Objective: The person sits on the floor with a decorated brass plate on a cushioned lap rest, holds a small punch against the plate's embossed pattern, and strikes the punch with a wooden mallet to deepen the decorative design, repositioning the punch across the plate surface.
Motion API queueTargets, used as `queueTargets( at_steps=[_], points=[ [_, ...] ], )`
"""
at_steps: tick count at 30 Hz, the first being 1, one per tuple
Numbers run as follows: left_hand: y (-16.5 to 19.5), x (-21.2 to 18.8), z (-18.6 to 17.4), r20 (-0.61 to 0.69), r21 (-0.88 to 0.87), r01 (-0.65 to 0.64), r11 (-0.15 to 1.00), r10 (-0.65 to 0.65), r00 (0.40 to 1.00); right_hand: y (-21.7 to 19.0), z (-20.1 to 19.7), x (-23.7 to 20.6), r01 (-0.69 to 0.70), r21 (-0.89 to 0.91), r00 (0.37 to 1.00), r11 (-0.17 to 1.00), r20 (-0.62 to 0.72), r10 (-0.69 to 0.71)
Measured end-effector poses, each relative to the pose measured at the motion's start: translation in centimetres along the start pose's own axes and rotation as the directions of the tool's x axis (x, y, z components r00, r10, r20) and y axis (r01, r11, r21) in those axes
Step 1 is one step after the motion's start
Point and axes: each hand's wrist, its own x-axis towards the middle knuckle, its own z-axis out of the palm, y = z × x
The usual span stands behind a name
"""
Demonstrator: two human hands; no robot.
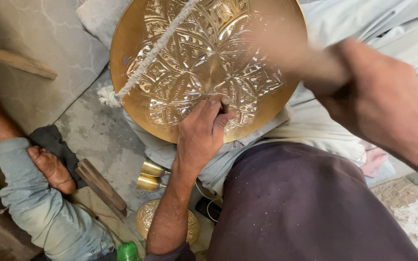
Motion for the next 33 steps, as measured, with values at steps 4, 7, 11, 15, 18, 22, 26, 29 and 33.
queueTargets(
  at_steps=[4,7,11,15,18,22,26,29,33],
  points=[
    [-0.1,0.1,0.1,0.022,-0.065,0.032,0.997,-0.03,0.999,0.3,0.6,0.1,-0.059,-0.155,0.998,0.986,0.002,0.06],
    [-0.1,0.5,0.0,0.089,-0.03,0.037,0.999,-0.035,0.995,0.3,1.0,-0.5,-0.303,0.019,0.948,0.953,0.108,0.3],
    [0.1,0.9,-0.4,0.151,-0.075,0.039,0.996,-0.028,0.988,0.1,1.3,-1.4,-0.19,0.03,0.982,0.981,0.006,0.19],
    [0.2,1.0,-0.4,0.129,-0.01,-0.017,1.0,0.018,0.992,-0.1,1.5,-1.3,0.059,-0.442,0.994,0.895,0.112,-0.01],
    [0.2,0.6,-0.1,0.077,-0.022,-0.004,1.0,0.006,0.997,-0.2,0.8,-0.9,-0.132,0.064,0.987,0.989,-0.086,0.137],
    [0.0,0.1,0.2,0.018,-0.065,0.018,0.998,-0.017,1.0,-0.3,-0.4,-0.5,-0.383,0.172,0.922,0.907,0.134,0.364],
    [-0.2,0.0,0.5,-0.004,0.056,-0.016,0.998,0.016,1.0,-0.5,-0.1,-0.2,0.017,-0.224,0.998,0.974,-0.058,-0.031],
    [-0.2,0.1,0.5,0.041,-0.098,0.009,0.995,-0.005,0.999,-0.6,0.8,-0.7,-0.096,-0.013,0.994,0.995,-0.057,0.095],
    [-0.3,0.5,0.2,0.122,0.045,0.008,0.999,-0.013,0.992,0.0,1.7,-1.3,-0.064,-0.086,0.998,0.994,-0.012,0.063]
  ],
)
